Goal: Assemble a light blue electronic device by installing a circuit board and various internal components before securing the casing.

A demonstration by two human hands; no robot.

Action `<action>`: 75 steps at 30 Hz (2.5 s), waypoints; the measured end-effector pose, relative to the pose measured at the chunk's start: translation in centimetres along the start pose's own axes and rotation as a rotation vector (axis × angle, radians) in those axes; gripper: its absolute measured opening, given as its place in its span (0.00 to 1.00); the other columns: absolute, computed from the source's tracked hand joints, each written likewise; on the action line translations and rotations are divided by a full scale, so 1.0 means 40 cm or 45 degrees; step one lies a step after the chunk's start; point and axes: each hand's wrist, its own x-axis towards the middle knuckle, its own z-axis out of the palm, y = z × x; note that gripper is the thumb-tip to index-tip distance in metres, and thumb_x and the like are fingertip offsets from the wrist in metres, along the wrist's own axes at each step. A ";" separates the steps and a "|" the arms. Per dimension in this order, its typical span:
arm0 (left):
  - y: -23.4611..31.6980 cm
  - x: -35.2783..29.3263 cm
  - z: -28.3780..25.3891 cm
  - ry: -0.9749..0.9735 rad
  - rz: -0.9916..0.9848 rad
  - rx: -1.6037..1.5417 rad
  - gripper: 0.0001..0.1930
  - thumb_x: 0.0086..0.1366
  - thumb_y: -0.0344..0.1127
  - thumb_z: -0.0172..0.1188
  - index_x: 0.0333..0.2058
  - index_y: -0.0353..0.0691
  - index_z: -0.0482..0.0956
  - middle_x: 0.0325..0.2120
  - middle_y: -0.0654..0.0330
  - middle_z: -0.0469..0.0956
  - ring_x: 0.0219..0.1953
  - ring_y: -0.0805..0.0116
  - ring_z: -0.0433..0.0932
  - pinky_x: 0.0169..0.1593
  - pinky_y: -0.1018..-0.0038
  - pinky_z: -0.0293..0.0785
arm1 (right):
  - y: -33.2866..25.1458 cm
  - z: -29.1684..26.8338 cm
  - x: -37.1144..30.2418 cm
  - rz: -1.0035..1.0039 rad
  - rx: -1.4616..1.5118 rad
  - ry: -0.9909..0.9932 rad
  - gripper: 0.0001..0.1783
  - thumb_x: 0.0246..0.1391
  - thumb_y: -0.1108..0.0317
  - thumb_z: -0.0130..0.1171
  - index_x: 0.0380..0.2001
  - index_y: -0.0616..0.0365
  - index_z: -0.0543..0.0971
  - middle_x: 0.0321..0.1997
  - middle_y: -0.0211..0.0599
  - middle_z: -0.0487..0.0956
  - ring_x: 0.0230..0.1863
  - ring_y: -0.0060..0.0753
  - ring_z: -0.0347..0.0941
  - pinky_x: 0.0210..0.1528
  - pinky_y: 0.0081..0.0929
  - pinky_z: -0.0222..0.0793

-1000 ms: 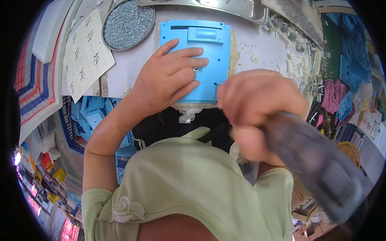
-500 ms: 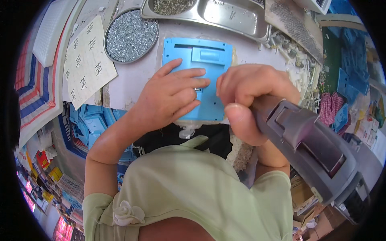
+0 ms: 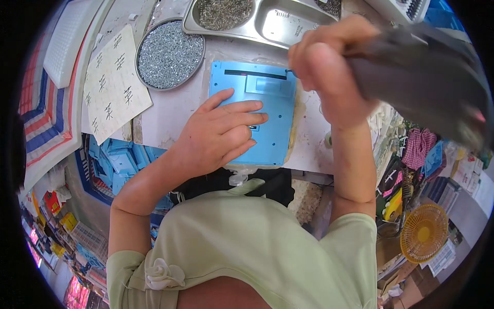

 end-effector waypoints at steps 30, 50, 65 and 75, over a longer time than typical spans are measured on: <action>-0.001 -0.063 -0.011 0.235 -0.108 0.063 0.08 0.58 0.31 0.70 0.30 0.44 0.77 0.44 0.66 0.85 0.55 0.68 0.81 0.67 0.53 0.62 | -0.071 0.122 -0.127 0.080 0.068 -0.078 0.15 0.62 0.55 0.64 0.37 0.52 0.73 0.15 0.22 0.71 0.15 0.23 0.66 0.23 0.28 0.67; -0.006 -0.067 -0.012 0.275 -0.071 -0.040 0.09 0.59 0.32 0.71 0.34 0.45 0.78 0.43 0.65 0.85 0.54 0.66 0.82 0.67 0.50 0.59 | -0.095 0.137 -0.140 0.056 0.066 -0.029 0.17 0.61 0.55 0.67 0.38 0.54 0.72 0.18 0.25 0.72 0.17 0.25 0.68 0.24 0.28 0.68; 0.028 -0.061 -0.056 0.375 -0.194 0.000 0.09 0.57 0.32 0.72 0.35 0.44 0.82 0.33 0.64 0.86 0.42 0.65 0.86 0.73 0.45 0.49 | -0.095 0.172 -0.057 -0.094 0.283 -0.211 0.16 0.62 0.51 0.64 0.42 0.46 0.72 0.21 0.17 0.77 0.18 0.13 0.71 0.29 0.18 0.74; -0.204 -0.050 -0.208 0.330 -0.545 0.903 0.06 0.56 0.39 0.70 0.32 0.48 0.86 0.33 0.66 0.78 0.47 0.65 0.75 0.63 0.46 0.60 | 0.000 0.146 0.076 -0.052 0.243 -0.237 0.13 0.68 0.60 0.44 0.47 0.52 0.74 0.20 0.22 0.66 0.23 0.22 0.63 0.38 0.32 0.65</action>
